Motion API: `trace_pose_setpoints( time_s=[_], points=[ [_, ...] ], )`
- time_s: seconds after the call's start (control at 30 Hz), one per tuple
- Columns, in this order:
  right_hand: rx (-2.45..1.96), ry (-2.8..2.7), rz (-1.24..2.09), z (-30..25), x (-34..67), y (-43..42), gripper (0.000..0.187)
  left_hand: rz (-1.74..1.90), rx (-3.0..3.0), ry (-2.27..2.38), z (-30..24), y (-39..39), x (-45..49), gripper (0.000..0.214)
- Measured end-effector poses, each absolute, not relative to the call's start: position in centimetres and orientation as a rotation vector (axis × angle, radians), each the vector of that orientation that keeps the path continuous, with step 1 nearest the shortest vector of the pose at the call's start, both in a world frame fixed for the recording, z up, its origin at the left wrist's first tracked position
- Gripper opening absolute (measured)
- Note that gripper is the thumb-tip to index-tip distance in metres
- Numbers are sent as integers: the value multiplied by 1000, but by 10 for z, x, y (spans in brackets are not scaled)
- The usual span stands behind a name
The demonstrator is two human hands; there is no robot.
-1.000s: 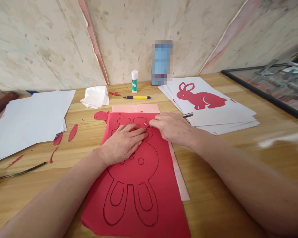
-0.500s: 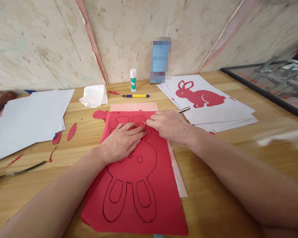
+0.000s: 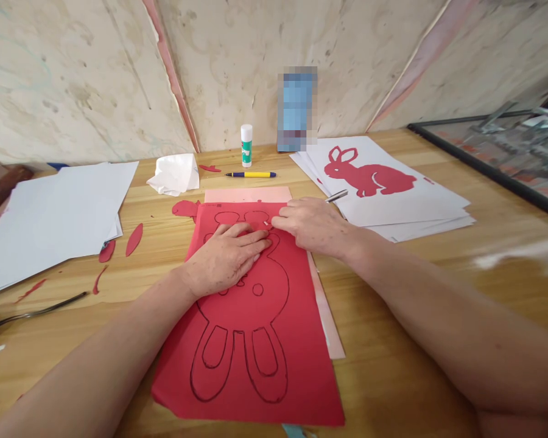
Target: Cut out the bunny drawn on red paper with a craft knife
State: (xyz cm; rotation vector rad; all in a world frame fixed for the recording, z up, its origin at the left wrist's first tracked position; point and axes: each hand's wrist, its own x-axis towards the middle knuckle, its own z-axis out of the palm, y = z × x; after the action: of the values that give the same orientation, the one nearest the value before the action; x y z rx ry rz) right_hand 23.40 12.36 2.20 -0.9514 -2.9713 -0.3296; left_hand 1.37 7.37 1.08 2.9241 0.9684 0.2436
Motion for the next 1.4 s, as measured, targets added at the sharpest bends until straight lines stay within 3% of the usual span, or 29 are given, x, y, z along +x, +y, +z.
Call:
trace_pose_setpoints(
  time_s=[1.4],
  points=[
    [-536, -2793, -697, 15, 247, 140, 31, 263, 2943, 971, 7, 74, 13, 40]
  ],
)
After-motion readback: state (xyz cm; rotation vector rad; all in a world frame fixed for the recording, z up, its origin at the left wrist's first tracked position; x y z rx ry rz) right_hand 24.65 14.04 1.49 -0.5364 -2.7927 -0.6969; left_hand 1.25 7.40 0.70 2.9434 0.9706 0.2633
